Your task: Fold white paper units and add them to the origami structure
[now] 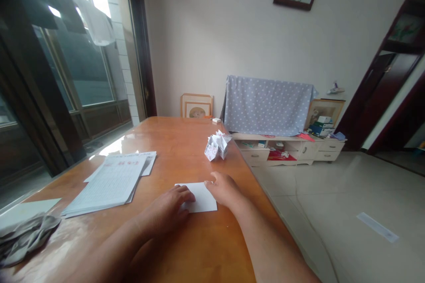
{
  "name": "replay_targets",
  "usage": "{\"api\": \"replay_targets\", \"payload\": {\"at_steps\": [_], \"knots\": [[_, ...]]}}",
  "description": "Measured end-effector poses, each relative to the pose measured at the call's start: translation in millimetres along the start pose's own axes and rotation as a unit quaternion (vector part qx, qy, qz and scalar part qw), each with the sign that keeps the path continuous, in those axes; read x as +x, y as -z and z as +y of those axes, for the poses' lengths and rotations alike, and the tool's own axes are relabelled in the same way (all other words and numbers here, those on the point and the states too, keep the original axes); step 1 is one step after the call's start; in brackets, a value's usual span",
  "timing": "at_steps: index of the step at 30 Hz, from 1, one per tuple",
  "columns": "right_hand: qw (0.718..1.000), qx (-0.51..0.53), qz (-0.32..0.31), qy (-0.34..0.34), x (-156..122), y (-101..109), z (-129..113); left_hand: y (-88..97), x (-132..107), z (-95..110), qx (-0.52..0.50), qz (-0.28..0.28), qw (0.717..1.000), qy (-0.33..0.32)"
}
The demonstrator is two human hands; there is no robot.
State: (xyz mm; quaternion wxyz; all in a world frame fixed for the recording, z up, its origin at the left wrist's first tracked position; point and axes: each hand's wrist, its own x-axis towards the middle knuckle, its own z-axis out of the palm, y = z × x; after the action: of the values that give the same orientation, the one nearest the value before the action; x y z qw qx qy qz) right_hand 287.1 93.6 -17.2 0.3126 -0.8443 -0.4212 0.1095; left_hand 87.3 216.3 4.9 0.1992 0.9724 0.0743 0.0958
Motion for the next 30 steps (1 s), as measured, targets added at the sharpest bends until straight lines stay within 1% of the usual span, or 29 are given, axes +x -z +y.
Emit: {"api": "replay_targets", "payload": {"at_steps": [3,5,8,10,15,17,20,22,25,27,30], "knots": [[0.998,0.062,-0.030,-0.013,-1,-1,7,0.6,1,-3,0.026,0.000,0.999,0.021],[0.998,0.060,-0.017,0.000,1,-1,8,0.6,2,-6,0.036,-0.001,0.999,0.033],[0.999,0.006,0.035,0.037,5,-1,7,-0.1,1,-7,0.043,0.012,0.998,0.042],[0.996,-0.040,0.049,0.059,5,-1,5,-0.7,1,-7,0.049,0.017,0.998,0.041],[0.989,-0.114,0.000,0.093,1,-3,-6,-2.1,2,-7,0.070,0.016,0.997,0.020],[0.987,-0.128,-0.003,0.092,0,-4,-10,-3.0,3,-7,0.067,0.016,0.998,0.016],[0.988,-0.132,0.008,0.077,-2,-6,-13,-4.4,4,-8,0.059,0.017,0.998,0.016],[0.992,-0.112,0.012,0.061,-1,-7,-12,-4.8,4,-9,0.054,0.016,0.998,0.020],[0.999,-0.026,0.007,0.024,1,-7,-8,-4.7,4,-8,0.047,0.013,0.999,0.023],[1.000,0.030,0.003,0.001,2,-7,-6,-4.5,4,-8,0.043,0.012,0.999,0.025],[0.996,0.082,-0.005,-0.027,3,-8,-2,-5.0,4,-9,0.032,0.016,0.999,0.028]]}}
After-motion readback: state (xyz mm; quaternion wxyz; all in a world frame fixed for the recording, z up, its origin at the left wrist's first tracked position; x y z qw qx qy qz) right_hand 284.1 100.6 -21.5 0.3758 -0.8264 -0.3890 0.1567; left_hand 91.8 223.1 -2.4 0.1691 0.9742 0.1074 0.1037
